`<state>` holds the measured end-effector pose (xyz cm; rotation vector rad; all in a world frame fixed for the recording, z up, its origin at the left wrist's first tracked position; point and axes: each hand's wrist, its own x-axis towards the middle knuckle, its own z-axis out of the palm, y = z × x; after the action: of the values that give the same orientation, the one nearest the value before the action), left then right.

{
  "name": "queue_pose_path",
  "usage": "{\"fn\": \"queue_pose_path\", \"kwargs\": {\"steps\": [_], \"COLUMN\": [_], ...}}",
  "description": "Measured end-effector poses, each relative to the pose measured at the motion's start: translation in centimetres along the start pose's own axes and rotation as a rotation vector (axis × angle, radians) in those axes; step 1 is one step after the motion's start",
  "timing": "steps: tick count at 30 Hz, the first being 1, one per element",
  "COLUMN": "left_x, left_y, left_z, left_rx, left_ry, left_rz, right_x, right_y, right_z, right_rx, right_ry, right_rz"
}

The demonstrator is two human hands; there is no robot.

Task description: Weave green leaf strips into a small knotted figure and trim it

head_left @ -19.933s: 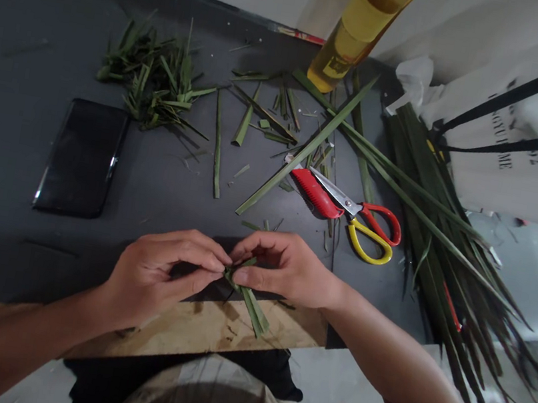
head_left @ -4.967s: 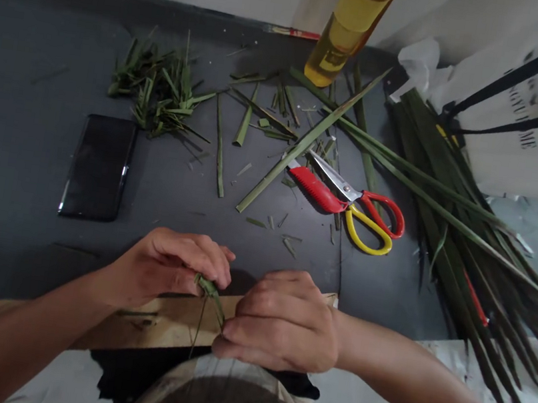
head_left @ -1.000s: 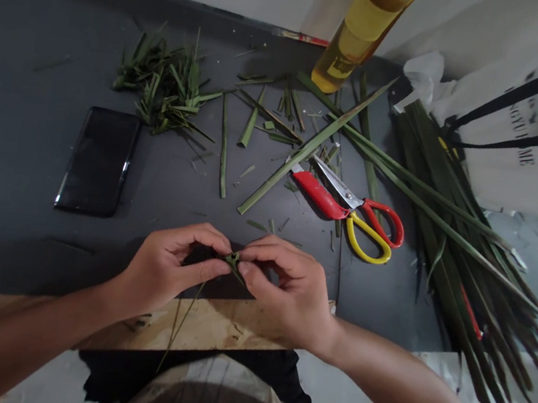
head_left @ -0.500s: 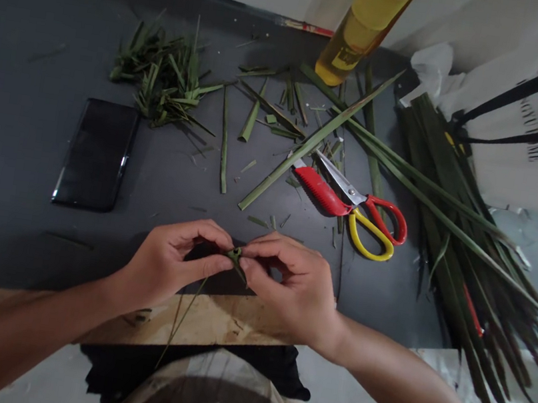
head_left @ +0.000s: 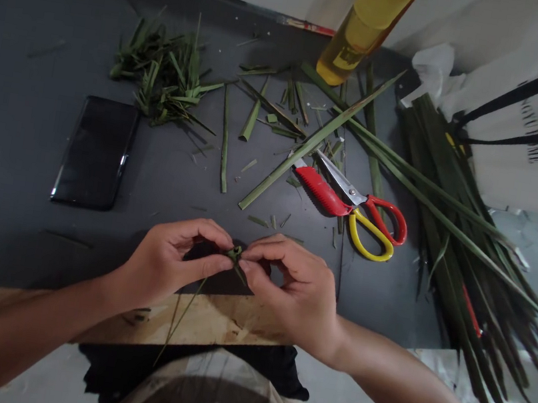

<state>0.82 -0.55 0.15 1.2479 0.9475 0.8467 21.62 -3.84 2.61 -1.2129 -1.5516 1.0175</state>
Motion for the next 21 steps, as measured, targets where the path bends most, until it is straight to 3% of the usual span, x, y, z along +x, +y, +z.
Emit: {"fn": "queue_pose_path", "kwargs": {"steps": [7, 12, 21], "left_x": [-0.11, -0.20, -0.11], "left_y": [-0.16, -0.19, -0.27], "left_z": [-0.12, -0.08, 0.07], "left_rx": [-0.021, -0.064, -0.043], "left_ry": [-0.022, -0.023, -0.002], "left_rz": [-0.040, -0.018, -0.008], "right_x": [-0.35, -0.49, -0.18], "right_y": [0.41, 0.26, 0.13], "right_z": [0.06, -0.21, -0.64], "right_rx": [-0.090, -0.172, -0.187], "right_ry": [0.031, -0.010, -0.055], "right_rz": [0.033, -0.114, -0.147]}}
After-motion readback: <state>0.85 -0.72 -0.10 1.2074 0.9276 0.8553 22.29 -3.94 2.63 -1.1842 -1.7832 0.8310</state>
